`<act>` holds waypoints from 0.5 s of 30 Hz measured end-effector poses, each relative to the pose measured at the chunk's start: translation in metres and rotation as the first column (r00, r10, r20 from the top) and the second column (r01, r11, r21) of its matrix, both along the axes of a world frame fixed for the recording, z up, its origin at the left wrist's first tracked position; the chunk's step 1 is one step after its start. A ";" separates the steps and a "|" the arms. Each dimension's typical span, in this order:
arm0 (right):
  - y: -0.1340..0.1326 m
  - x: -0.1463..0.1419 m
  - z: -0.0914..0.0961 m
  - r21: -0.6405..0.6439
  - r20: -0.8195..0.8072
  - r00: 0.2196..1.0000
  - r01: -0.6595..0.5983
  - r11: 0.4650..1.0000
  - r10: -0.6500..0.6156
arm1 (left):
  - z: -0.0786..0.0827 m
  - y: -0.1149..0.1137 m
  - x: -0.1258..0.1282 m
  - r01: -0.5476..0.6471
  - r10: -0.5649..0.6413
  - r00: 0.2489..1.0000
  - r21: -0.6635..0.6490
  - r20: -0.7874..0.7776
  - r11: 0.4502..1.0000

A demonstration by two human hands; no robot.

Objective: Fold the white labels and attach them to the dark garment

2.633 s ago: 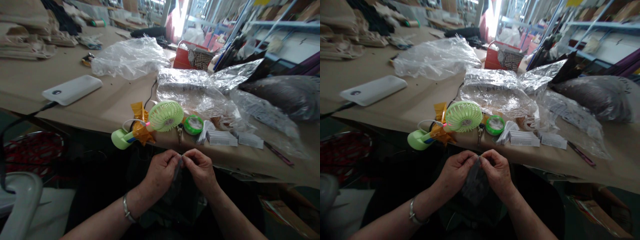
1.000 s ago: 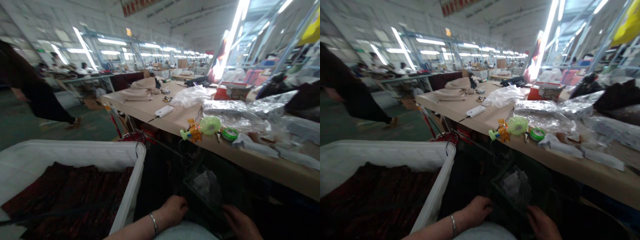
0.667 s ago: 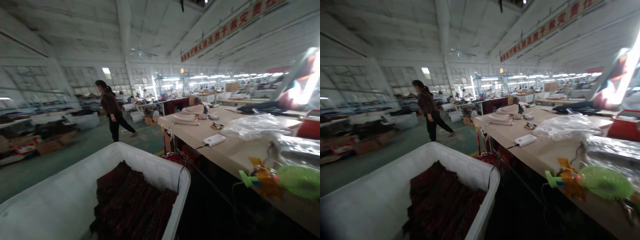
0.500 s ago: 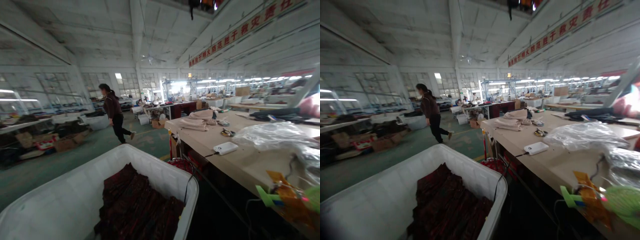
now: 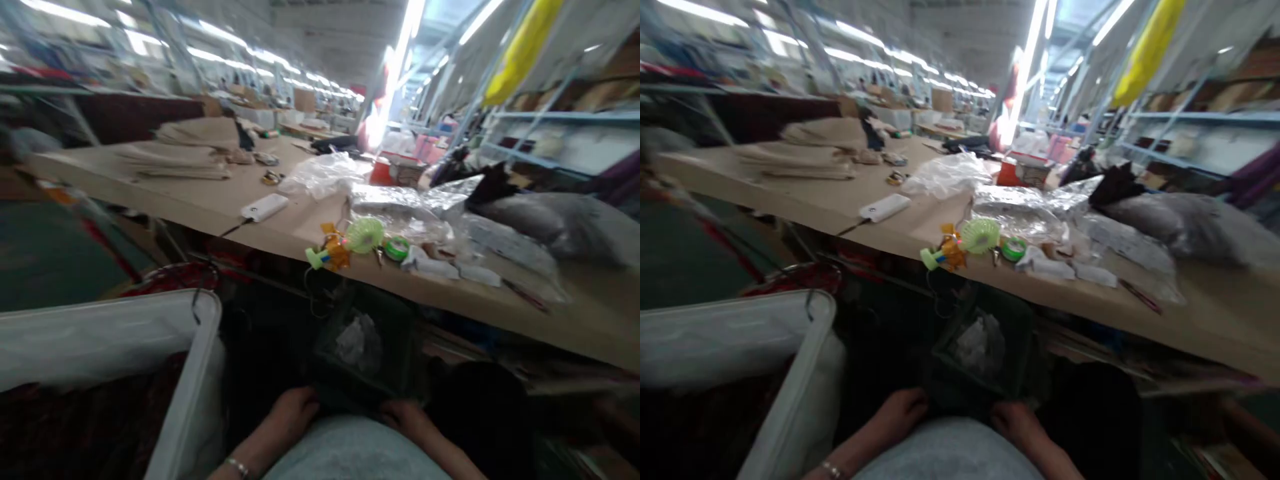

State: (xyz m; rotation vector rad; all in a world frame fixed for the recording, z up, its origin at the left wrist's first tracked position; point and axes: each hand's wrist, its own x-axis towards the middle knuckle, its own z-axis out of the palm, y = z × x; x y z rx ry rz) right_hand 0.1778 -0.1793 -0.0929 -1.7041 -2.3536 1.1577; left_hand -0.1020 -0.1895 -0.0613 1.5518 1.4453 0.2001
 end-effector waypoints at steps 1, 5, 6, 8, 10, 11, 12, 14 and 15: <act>-0.001 0.007 -0.005 -0.030 -0.004 1.000 0.018 0.999 -0.018 | -0.004 0.003 0.001 0.014 -0.014 1.000 0.007 -0.024 1.000; -0.005 0.023 -0.017 -0.065 -0.053 0.991 0.115 0.991 -0.119 | -0.005 0.013 -0.007 0.071 -0.071 0.995 -0.003 -0.077 0.997; -0.007 0.027 -0.017 -0.067 -0.071 0.988 0.135 0.988 -0.140 | -0.004 0.016 -0.008 0.067 -0.068 0.994 -0.007 -0.084 0.998; -0.013 0.036 -0.015 -0.070 -0.106 0.978 0.173 0.982 -0.180 | -0.003 0.019 -0.007 0.025 -0.027 0.996 -0.019 -0.084 0.999; -0.019 0.048 -0.012 -0.070 -0.130 0.967 0.211 0.975 -0.219 | -0.003 0.020 -0.007 -0.021 0.018 0.996 -0.033 -0.085 0.999; -0.021 0.054 -0.010 -0.068 -0.136 0.962 0.231 0.970 -0.239 | -0.005 0.020 -0.008 -0.035 0.032 0.996 -0.040 -0.086 0.999; -0.023 0.061 -0.007 -0.066 -0.136 0.957 0.251 0.966 -0.258 | -0.006 0.020 -0.011 -0.050 0.047 0.995 -0.041 -0.090 0.998; -0.024 0.074 -0.003 -0.060 -0.118 0.949 0.288 0.956 -0.294 | -0.010 0.021 -0.020 -0.062 0.058 0.994 -0.040 -0.098 0.997; -0.024 0.081 -0.002 -0.057 -0.100 0.947 0.302 0.952 -0.306 | -0.012 0.024 -0.027 -0.075 0.072 0.991 -0.020 -0.115 0.997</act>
